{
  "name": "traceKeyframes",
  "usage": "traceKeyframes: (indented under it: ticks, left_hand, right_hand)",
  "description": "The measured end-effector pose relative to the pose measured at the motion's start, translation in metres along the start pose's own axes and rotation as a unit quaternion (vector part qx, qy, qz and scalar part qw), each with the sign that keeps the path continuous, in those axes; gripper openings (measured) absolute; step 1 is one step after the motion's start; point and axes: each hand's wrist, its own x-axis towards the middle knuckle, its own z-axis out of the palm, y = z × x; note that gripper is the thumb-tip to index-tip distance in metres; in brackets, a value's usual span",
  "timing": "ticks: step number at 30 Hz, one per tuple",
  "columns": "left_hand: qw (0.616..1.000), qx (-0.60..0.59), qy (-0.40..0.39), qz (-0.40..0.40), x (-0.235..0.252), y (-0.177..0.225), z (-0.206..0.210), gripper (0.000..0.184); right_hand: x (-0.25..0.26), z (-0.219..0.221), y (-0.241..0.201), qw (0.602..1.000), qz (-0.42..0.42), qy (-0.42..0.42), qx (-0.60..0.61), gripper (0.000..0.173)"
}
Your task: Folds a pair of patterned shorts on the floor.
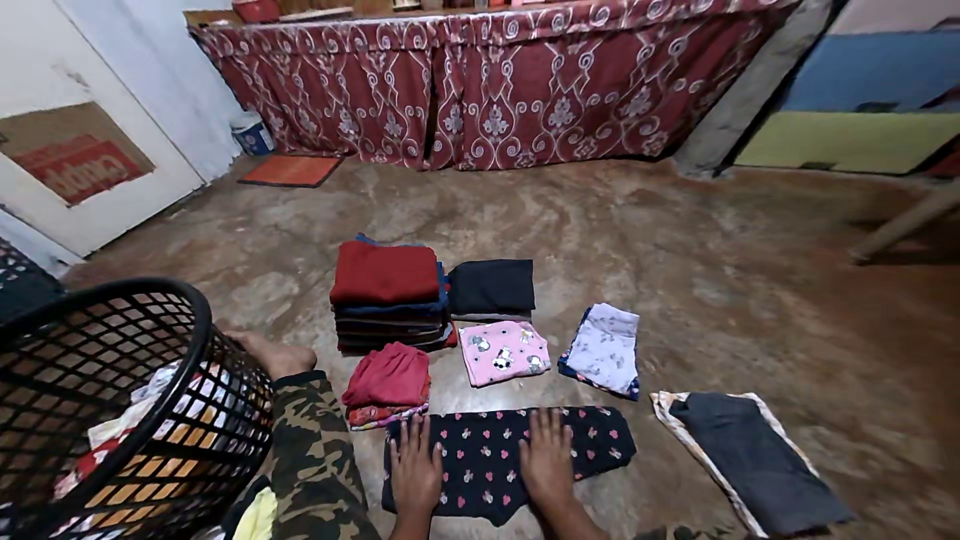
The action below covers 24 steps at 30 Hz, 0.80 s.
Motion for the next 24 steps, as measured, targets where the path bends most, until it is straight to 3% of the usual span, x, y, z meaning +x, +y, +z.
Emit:
traceKeyframes:
  ticks: [4,8,13,19,24]
  left_hand:
    - [1.000,-0.018,-0.021,0.007,-0.001,0.001,-0.007,0.054]
    - [0.999,-0.002,-0.051,0.008,-0.002,0.004,-0.014,0.052]
    - [0.999,0.003,-0.033,0.008,0.000,0.002,-0.003,0.056]
    - [1.000,0.004,-0.011,0.015,0.000,0.002,-0.001,0.057]
    - [1.000,0.002,-0.013,0.015,-0.001,0.001,-0.002,0.057]
  right_hand:
    - [-0.017,0.014,-0.078,0.978,-0.138,-0.116,0.106,0.062]
    - [-0.015,0.035,-0.115,0.962,-0.157,-0.173,0.145,0.060]
    - [0.010,0.038,-0.067,0.979,-0.160,-0.114,0.053,0.062]
    - [0.018,0.017,0.017,0.999,-0.047,-0.023,0.002,0.065]
    - [0.028,0.004,0.058,0.999,0.050,0.009,-0.009,0.068]
